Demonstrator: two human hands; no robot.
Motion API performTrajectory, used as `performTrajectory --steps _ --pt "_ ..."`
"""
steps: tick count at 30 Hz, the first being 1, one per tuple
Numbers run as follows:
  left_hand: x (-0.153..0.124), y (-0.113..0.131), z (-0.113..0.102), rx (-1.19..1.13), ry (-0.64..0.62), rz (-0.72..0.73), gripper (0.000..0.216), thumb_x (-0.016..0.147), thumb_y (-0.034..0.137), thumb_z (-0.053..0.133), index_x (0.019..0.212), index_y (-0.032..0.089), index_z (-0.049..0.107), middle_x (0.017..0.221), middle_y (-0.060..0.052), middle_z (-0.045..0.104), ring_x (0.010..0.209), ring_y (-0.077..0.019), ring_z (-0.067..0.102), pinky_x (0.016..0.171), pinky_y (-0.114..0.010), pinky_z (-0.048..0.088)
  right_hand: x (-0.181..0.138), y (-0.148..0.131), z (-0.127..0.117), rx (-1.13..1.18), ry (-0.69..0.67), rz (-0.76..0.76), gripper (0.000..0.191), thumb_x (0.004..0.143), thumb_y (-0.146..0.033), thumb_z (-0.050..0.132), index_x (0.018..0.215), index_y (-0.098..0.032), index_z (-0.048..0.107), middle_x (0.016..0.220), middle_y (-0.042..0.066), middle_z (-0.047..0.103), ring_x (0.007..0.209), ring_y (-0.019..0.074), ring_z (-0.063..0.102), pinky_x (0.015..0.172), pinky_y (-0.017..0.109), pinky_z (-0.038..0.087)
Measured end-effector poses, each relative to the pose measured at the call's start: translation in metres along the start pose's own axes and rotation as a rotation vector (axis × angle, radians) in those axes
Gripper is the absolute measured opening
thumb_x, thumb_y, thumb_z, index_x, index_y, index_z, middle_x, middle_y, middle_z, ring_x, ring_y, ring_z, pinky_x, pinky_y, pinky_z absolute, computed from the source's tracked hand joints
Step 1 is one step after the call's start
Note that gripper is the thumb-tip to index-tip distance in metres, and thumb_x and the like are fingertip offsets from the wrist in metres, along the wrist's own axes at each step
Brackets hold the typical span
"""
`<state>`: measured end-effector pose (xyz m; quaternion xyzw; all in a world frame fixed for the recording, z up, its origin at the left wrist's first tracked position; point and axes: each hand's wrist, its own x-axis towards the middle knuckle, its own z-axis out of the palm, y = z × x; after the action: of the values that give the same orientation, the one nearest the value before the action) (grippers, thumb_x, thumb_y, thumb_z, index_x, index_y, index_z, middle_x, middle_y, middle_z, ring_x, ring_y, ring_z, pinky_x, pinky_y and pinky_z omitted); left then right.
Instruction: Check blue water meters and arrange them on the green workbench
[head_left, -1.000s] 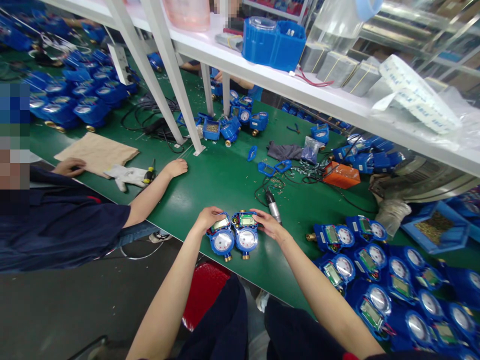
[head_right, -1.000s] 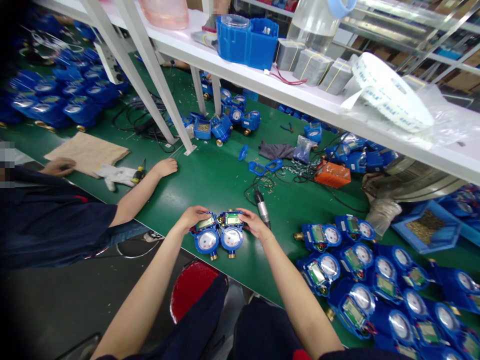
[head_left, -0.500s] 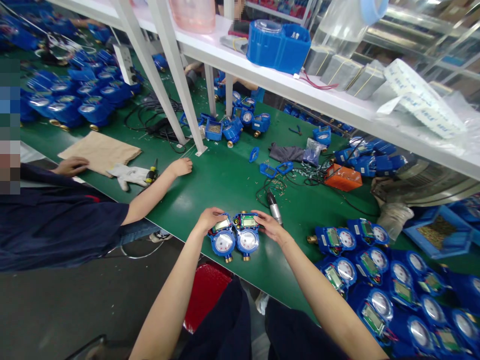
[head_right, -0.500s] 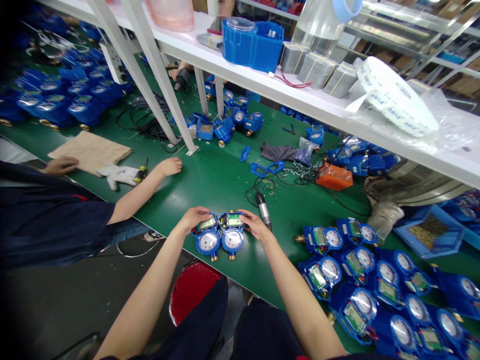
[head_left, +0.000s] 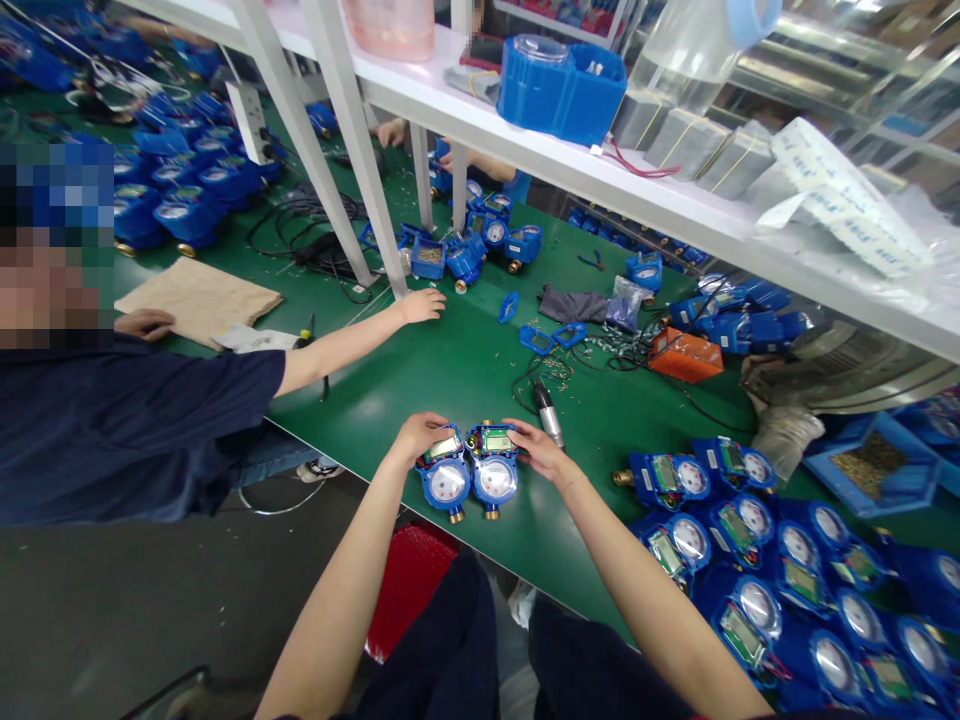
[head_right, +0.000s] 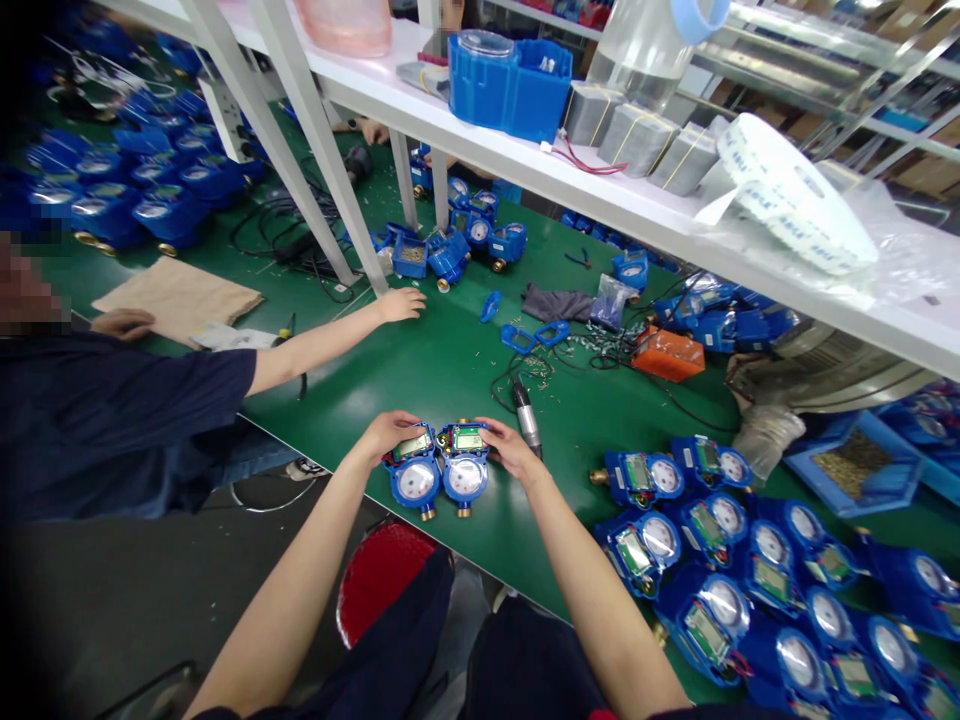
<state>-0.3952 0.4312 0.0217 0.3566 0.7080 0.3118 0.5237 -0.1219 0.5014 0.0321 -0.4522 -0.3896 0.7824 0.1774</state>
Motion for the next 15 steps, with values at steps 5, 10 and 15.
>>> performTrajectory --steps 5,10,15 --pt "0.0004 -0.0008 -0.0001 0.015 0.015 0.008 0.022 0.088 0.032 0.064 0.098 0.012 0.064 0.092 -0.004 0.067 0.083 -0.0163 0.064 0.081 -0.037 0.054 -0.0014 -0.0023 0.0019 -0.007 0.007 0.007 0.05 0.07 -0.039 0.079 0.117 -0.029 0.064 0.109 0.003 0.068 0.09 0.0158 0.062 0.073 0.026 0.049" --pt "-0.0003 0.0004 -0.0004 0.024 0.019 -0.004 0.022 0.088 0.031 0.064 0.099 0.012 0.064 0.093 -0.004 0.066 0.083 -0.0164 0.064 0.08 -0.037 0.054 -0.001 -0.0023 0.0017 -0.005 0.01 0.011 0.049 0.071 -0.039 0.078 0.117 -0.029 0.064 0.112 0.003 0.067 0.093 0.0157 0.062 0.074 0.025 0.048" --pt "-0.0007 0.0009 -0.0008 0.024 0.015 -0.011 0.022 0.087 0.031 0.065 0.1 0.012 0.064 0.094 -0.005 0.066 0.084 -0.0165 0.063 0.079 -0.037 0.054 -0.0003 -0.0017 0.0012 -0.002 0.006 0.009 0.051 0.071 -0.038 0.078 0.118 -0.028 0.063 0.112 0.004 0.068 0.093 0.0162 0.062 0.075 0.026 0.049"
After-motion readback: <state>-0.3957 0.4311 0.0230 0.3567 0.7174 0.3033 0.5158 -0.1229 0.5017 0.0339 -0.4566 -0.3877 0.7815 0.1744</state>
